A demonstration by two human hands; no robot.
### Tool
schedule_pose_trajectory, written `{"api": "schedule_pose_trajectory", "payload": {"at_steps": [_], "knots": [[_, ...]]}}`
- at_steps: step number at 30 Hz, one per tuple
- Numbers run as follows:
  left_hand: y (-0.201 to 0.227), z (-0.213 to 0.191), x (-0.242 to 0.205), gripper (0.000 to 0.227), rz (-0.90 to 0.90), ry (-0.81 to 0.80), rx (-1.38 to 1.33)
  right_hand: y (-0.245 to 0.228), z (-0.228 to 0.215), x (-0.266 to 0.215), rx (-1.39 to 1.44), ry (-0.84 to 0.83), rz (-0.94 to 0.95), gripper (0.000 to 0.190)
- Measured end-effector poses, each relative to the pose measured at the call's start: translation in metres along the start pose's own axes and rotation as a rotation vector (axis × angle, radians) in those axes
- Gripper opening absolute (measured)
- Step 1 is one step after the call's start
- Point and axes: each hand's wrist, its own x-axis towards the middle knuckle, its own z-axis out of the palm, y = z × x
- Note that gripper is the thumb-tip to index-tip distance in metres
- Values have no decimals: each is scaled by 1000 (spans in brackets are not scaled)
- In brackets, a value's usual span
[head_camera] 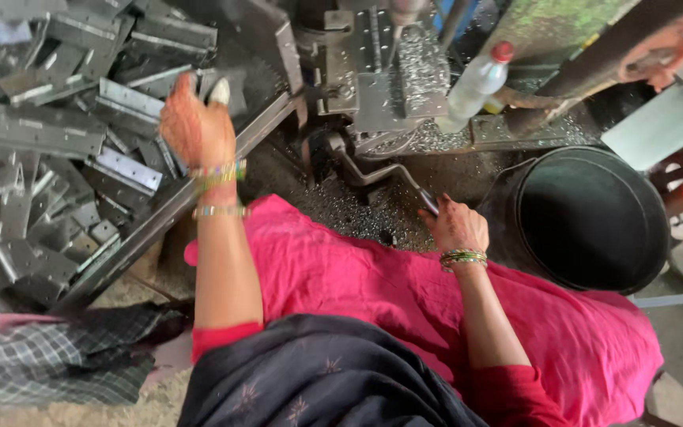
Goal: The person sits on the floor and repeatedly places small metal brackets under a drill press, activates the machine with a lever, and removes the processed pieces. The person handles the brackets one at a time, moving them between the machine and a nearby pile.
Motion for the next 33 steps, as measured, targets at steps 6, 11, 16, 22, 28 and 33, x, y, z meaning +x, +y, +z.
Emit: {"api": "schedule_pose_trajectory", "payload": {"at_steps": [6, 11, 16, 22, 28, 33], "knots": [[112, -43, -60, 24, 227, -253, -162, 4, 4, 3, 9, -7, -26, 42], [165, 14, -101, 43, 713, -399, -213, 7, 5, 1, 51, 0, -31, 44], [159, 55, -105, 49, 460, -740, -240, 7, -1, -3, 39, 62, -98, 47], [154, 83, -95, 49, 529, -531, -42, 1, -11, 4, 52, 5, -59, 51], [157, 88, -86, 41, 534, -529, 12, 24, 61, 18, 150, -203, 86, 50], [164, 94, -88, 39, 587, -488, 90, 19, 39, 11, 46, -54, -28, 61]]}}
